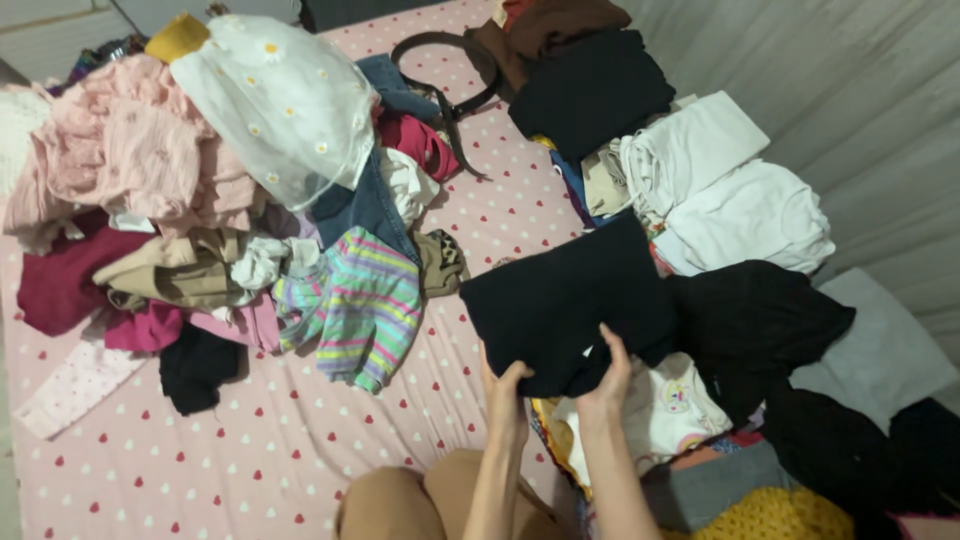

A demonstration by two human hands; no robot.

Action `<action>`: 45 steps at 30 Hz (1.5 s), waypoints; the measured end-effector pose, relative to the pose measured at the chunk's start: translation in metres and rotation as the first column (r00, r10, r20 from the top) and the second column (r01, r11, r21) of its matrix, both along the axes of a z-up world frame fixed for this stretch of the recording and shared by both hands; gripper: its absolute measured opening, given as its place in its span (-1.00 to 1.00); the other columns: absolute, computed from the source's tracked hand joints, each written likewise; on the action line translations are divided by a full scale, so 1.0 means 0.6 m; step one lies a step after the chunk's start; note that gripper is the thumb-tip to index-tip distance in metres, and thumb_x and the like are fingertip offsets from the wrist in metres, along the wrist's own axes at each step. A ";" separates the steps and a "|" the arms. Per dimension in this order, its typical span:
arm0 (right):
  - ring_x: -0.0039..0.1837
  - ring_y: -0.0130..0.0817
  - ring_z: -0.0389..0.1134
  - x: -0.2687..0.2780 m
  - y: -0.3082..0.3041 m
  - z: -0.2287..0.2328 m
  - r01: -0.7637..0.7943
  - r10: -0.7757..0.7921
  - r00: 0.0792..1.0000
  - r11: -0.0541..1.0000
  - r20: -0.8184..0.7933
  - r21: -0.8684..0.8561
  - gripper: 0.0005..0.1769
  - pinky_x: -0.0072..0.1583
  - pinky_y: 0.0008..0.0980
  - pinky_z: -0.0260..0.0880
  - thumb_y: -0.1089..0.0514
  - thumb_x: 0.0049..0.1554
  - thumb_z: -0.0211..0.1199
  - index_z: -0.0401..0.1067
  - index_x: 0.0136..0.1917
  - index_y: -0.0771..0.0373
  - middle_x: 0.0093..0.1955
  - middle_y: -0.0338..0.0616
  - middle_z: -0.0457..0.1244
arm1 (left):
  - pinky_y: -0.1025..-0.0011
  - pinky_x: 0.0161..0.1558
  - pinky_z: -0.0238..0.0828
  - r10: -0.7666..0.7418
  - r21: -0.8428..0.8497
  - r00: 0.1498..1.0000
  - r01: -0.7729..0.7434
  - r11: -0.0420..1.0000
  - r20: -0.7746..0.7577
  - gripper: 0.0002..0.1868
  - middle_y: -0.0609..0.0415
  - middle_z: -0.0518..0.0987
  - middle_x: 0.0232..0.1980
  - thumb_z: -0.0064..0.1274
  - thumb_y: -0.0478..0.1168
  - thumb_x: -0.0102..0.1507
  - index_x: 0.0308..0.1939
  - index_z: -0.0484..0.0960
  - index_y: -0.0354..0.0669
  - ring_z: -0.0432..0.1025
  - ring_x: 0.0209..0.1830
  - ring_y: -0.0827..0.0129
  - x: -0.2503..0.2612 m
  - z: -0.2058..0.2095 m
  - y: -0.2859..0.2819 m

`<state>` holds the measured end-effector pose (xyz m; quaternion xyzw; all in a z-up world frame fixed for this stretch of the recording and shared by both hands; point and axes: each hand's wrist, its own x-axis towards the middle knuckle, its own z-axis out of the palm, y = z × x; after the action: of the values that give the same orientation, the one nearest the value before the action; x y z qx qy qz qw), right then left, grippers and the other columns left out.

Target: Folding various items of clothing on a bed.

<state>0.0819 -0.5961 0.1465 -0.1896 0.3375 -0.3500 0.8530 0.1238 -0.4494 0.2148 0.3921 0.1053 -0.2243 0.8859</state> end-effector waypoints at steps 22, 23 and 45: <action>-0.08 -0.28 0.43 -0.074 0.090 0.028 0.162 -0.148 0.971 0.985 -0.189 0.063 -0.70 -0.02 -0.37 0.43 -0.06 0.08 0.26 0.54 -0.04 0.18 -0.12 -0.22 0.40 | 0.31 0.25 0.32 -0.356 0.038 0.932 0.360 0.932 -0.071 -0.33 -0.02 0.57 0.26 0.19 -0.08 0.22 0.36 0.45 -0.31 0.44 0.21 0.25 -0.007 -0.030 0.061; -0.10 -0.28 0.43 -0.089 0.073 0.023 0.183 -0.179 0.970 0.983 -0.161 0.005 -0.72 -0.02 -0.37 0.44 -0.04 0.08 0.25 0.54 -0.06 0.18 -0.14 -0.21 0.40 | 0.34 0.27 0.30 -0.353 0.040 0.935 0.354 0.934 -0.032 -0.34 0.00 0.55 0.29 0.18 -0.10 0.23 0.37 0.44 -0.27 0.43 0.24 0.28 -0.024 -0.037 0.044; 0.25 -0.24 0.31 -0.297 -0.081 -0.075 0.297 -0.532 0.770 0.788 -0.353 -0.540 -0.36 0.28 -0.27 0.33 0.32 0.01 0.37 0.29 0.36 0.26 0.30 -0.14 0.28 | 0.36 0.36 0.20 -0.186 0.440 0.980 0.138 0.887 0.068 -0.11 -0.04 0.37 0.41 0.21 -0.36 0.15 0.49 0.07 -0.14 0.33 0.39 0.17 -0.244 -0.186 -0.115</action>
<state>-0.0963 -0.6448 0.1015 -0.3833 0.4837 -0.5438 0.5687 -0.0226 -0.5184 0.1031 0.5979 0.0713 -0.2472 0.7591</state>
